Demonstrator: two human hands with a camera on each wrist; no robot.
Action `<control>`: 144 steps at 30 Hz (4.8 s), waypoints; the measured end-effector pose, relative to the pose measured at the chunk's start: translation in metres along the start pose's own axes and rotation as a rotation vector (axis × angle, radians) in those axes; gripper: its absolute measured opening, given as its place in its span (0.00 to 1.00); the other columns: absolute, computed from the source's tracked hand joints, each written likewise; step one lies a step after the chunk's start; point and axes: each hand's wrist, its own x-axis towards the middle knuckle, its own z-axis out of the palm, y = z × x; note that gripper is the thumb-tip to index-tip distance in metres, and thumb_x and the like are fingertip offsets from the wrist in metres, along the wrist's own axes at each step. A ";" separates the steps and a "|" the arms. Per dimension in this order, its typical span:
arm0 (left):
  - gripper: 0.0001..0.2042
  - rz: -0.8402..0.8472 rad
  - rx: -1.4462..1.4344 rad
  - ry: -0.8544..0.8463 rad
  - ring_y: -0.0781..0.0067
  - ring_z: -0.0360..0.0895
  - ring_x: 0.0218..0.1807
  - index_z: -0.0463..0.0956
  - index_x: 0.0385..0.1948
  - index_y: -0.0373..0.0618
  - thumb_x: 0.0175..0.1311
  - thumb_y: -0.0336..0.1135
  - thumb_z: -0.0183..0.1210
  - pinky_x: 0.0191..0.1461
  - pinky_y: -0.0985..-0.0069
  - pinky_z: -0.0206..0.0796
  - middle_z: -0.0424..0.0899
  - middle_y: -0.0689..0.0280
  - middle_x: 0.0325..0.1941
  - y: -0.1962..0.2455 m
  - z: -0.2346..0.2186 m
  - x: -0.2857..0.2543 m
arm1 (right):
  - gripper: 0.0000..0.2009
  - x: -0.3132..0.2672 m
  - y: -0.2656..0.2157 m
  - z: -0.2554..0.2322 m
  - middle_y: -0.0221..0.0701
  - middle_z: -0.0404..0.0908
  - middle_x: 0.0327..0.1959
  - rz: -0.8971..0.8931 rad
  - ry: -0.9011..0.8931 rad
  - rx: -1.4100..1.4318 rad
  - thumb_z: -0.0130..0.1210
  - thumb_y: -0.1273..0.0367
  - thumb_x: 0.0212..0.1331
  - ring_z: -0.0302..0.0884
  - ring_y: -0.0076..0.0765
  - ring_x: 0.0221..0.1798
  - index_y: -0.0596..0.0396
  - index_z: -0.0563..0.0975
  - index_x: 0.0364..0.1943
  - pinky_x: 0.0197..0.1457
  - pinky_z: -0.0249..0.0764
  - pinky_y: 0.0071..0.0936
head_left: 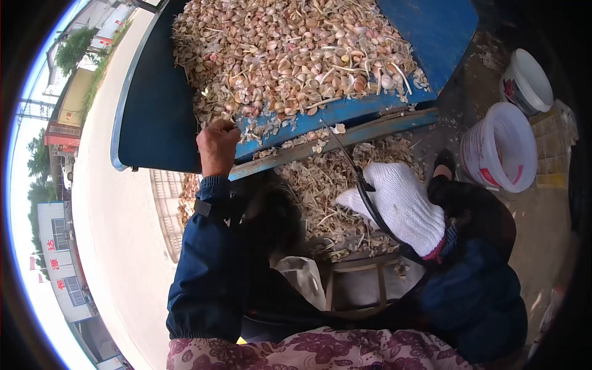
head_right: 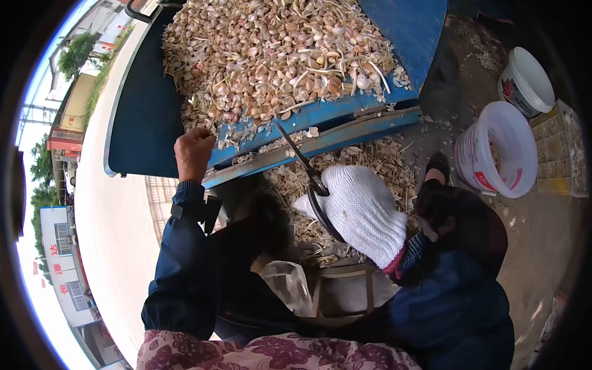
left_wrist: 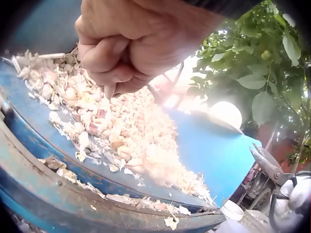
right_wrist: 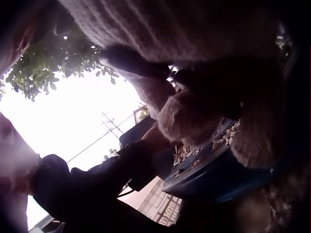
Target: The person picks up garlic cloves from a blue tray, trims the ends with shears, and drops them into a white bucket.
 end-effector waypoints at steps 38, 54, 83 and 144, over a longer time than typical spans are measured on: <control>0.06 0.194 -0.204 -0.227 0.60 0.79 0.29 0.79 0.27 0.35 0.58 0.26 0.54 0.31 0.69 0.69 0.79 0.57 0.25 -0.004 0.057 0.036 | 0.27 0.003 -0.009 -0.007 0.45 0.73 0.15 0.099 -0.029 -0.017 0.63 0.47 0.51 0.76 0.51 0.22 0.60 0.73 0.18 0.27 0.69 0.41; 0.09 -0.441 -1.324 -0.631 0.74 0.68 0.21 0.73 0.43 0.32 0.63 0.24 0.49 0.24 0.82 0.58 0.77 0.59 0.26 0.096 0.024 -0.064 | 0.29 0.002 -0.012 0.024 0.39 0.76 0.15 0.001 0.070 -0.281 0.59 0.39 0.50 0.79 0.48 0.21 0.56 0.75 0.24 0.25 0.73 0.41; 0.09 0.028 -0.358 -0.149 0.68 0.80 0.26 0.84 0.34 0.36 0.52 0.29 0.63 0.36 0.74 0.70 0.85 0.58 0.27 0.022 0.103 0.045 | 0.21 -0.003 -0.011 0.007 0.24 0.71 0.15 0.605 -0.360 0.761 0.58 0.51 0.61 0.68 0.16 0.16 0.57 0.74 0.26 0.17 0.64 0.17; 0.12 -0.193 -1.268 -0.812 0.82 0.65 0.16 0.78 0.39 0.34 0.53 0.25 0.66 0.17 0.87 0.50 0.81 0.56 0.32 0.069 0.016 -0.025 | 0.31 0.003 -0.017 0.010 0.42 0.76 0.17 -0.106 0.052 -0.226 0.57 0.39 0.51 0.79 0.51 0.23 0.58 0.74 0.23 0.26 0.73 0.43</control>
